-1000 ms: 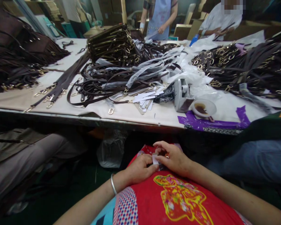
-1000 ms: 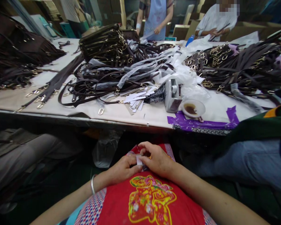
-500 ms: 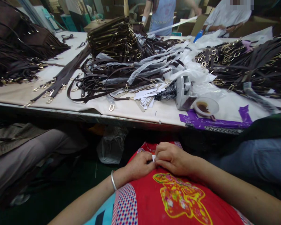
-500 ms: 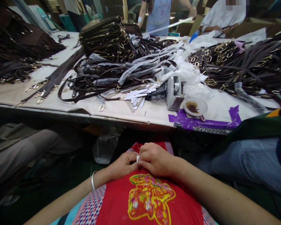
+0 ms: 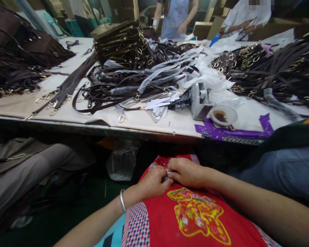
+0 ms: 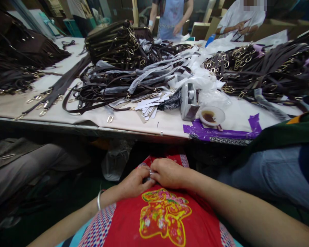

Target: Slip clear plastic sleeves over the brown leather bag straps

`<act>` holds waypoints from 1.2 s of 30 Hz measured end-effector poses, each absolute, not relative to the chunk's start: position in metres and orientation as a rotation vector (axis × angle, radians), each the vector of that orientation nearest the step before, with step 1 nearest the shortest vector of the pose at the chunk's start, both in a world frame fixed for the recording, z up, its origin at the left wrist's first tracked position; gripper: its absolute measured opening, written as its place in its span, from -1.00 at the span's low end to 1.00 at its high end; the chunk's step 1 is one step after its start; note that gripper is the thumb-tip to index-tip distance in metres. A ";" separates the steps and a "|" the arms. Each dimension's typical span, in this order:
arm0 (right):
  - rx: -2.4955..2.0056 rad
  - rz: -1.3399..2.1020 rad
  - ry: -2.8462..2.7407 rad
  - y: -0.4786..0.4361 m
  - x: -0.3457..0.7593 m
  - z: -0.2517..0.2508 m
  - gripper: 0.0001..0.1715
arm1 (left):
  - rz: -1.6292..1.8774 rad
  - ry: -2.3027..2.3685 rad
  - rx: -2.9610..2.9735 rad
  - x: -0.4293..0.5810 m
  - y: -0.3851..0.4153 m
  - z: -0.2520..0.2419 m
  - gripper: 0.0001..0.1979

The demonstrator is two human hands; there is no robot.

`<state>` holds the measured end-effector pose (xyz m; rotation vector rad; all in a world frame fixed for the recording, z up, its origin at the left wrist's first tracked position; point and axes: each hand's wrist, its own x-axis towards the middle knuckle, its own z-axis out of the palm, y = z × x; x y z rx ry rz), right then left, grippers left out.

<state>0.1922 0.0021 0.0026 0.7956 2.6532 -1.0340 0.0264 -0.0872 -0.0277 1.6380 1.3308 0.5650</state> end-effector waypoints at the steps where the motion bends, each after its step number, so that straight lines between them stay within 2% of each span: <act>1: 0.785 -0.946 2.741 -0.002 0.194 0.000 -0.80 | 0.551 1.314 1.639 0.025 -0.087 -0.027 -0.82; 7: 0.482 -0.342 3.276 -0.012 0.204 -0.018 -0.82 | 0.525 1.200 1.578 0.017 -0.082 -0.024 -0.74; 11: 0.287 -0.407 3.413 -0.005 0.209 -0.018 -0.72 | 0.530 1.207 1.460 0.016 -0.080 -0.026 -0.70; 14: 0.206 -0.421 3.359 -0.002 0.212 -0.013 -0.73 | 0.521 1.240 1.304 0.013 -0.076 -0.023 -0.70; 19: 0.171 -0.176 3.402 -0.001 0.213 -0.005 -0.77 | 0.591 1.090 0.918 0.007 -0.068 -0.016 -0.77; 24: 0.258 -0.030 3.485 -0.001 0.213 -0.006 -0.73 | 0.718 1.063 0.751 0.014 -0.065 -0.020 -0.62; 31: 0.723 -0.397 3.628 0.028 0.226 0.010 -0.82 | 0.869 1.121 0.781 0.015 -0.059 -0.021 -0.50; 32: 0.913 -0.482 3.652 0.043 0.232 0.017 -0.81 | 0.877 1.129 0.797 0.014 -0.058 -0.019 -0.49; 34: 1.621 -0.744 3.528 0.081 0.249 0.035 -0.78 | 0.887 1.099 0.819 0.012 -0.058 -0.018 -0.49; 36: 2.444 -1.069 2.998 0.127 0.265 0.051 -0.77 | 0.881 1.057 0.845 0.013 -0.059 -0.019 -0.50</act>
